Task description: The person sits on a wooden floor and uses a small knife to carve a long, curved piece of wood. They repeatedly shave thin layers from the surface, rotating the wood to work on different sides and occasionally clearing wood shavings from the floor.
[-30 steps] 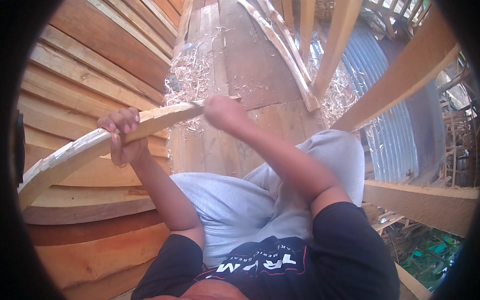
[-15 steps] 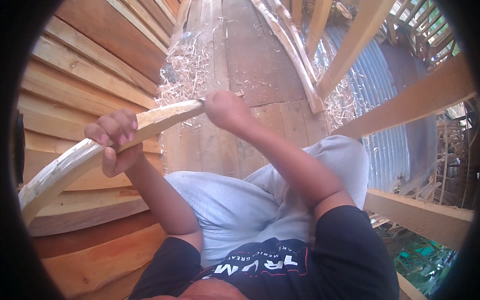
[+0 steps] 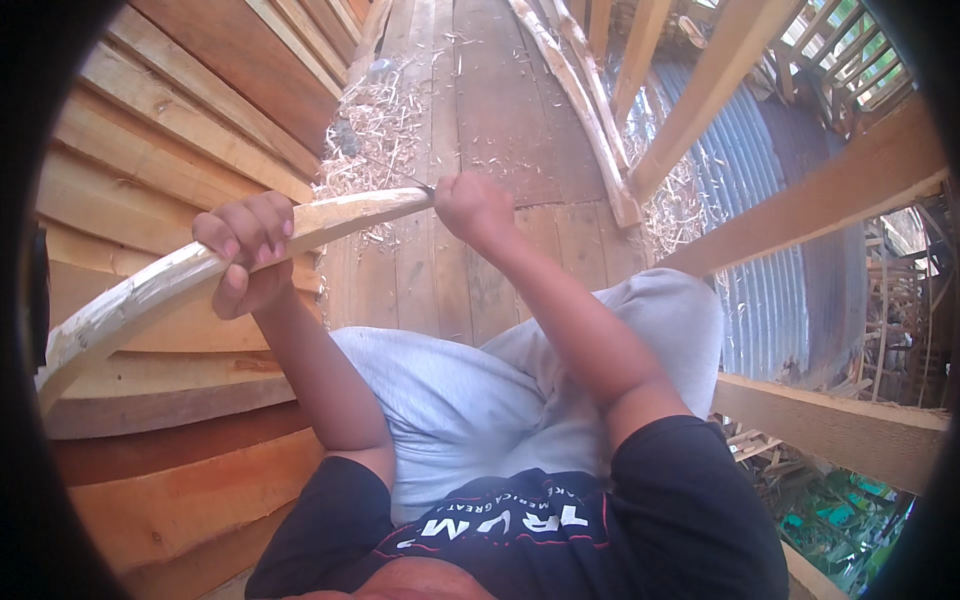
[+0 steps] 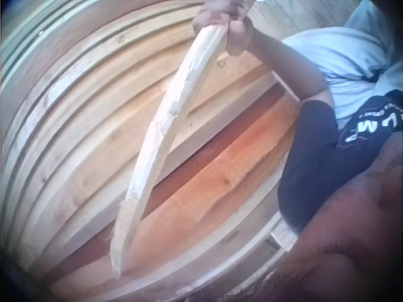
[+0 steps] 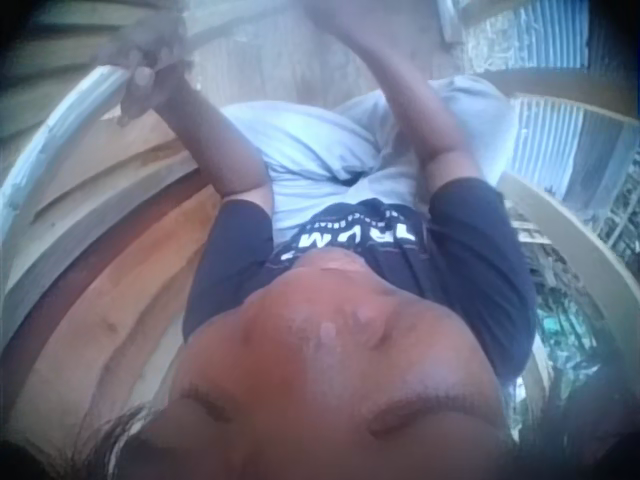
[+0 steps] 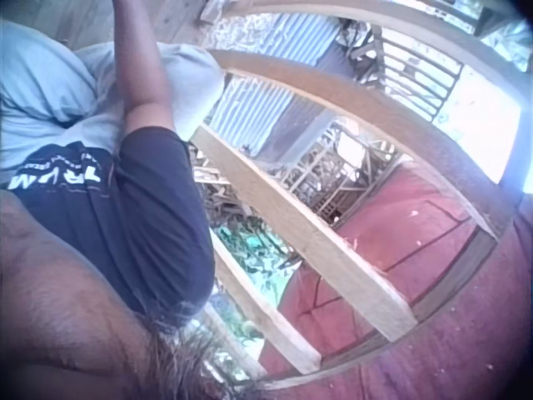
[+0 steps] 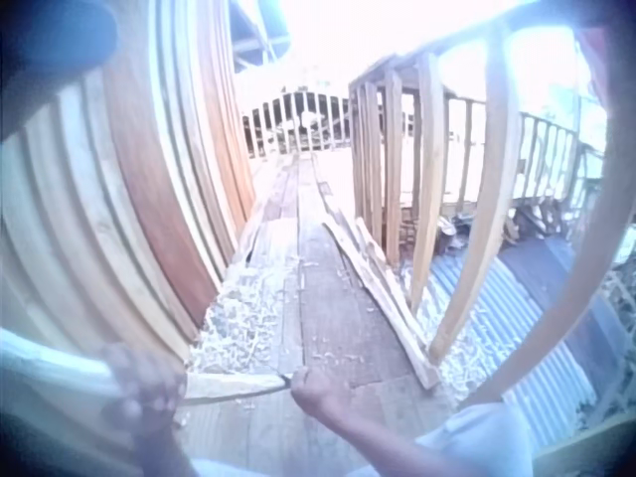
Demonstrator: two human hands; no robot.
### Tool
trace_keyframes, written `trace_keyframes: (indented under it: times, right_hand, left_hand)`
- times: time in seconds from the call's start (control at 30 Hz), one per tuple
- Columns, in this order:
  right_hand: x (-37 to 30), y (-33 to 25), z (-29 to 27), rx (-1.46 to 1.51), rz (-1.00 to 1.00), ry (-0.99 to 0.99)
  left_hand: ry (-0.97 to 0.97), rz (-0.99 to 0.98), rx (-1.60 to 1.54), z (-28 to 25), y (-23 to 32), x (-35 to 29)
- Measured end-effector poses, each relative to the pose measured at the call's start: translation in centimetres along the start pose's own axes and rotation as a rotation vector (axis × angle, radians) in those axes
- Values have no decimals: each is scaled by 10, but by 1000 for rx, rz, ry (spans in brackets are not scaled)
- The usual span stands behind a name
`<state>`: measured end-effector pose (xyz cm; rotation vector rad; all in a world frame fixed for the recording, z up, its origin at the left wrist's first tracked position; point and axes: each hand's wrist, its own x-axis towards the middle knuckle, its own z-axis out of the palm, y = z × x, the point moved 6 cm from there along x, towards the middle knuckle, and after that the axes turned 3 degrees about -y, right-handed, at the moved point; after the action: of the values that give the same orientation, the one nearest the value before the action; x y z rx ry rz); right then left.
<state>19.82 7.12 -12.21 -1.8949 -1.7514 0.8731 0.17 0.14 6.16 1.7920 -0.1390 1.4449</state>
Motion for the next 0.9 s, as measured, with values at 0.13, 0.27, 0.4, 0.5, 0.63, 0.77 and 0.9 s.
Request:
trace_keyframes:
  times: [0.13,0.27,0.4,0.5,0.63,0.77,0.9]
  right_hand:
    - [0,3,1,16,-2,40]
    - [-18,-15,-13,-33,-18,-45]
    - [-34,-40,-21,-83,-55,-102]
    - [-14,0,1,1,-20,-55]
    - [-10,-7,-9,-31,1,7]
    - [-35,-25,-19,-61,-7,-34]
    - [-64,-67,-33,-84,-147,-41]
  left_hand:
    - [-5,-8,-6,3,0,2]
    - [6,28,-75,0,4,-2]
    - [37,24,-49,-2,7,-5]
    - [122,14,-36,1,5,-4]
    - [94,26,-26,4,3,-3]
    - [55,24,-44,3,9,-3]
    - [59,27,-35,-2,14,-10]
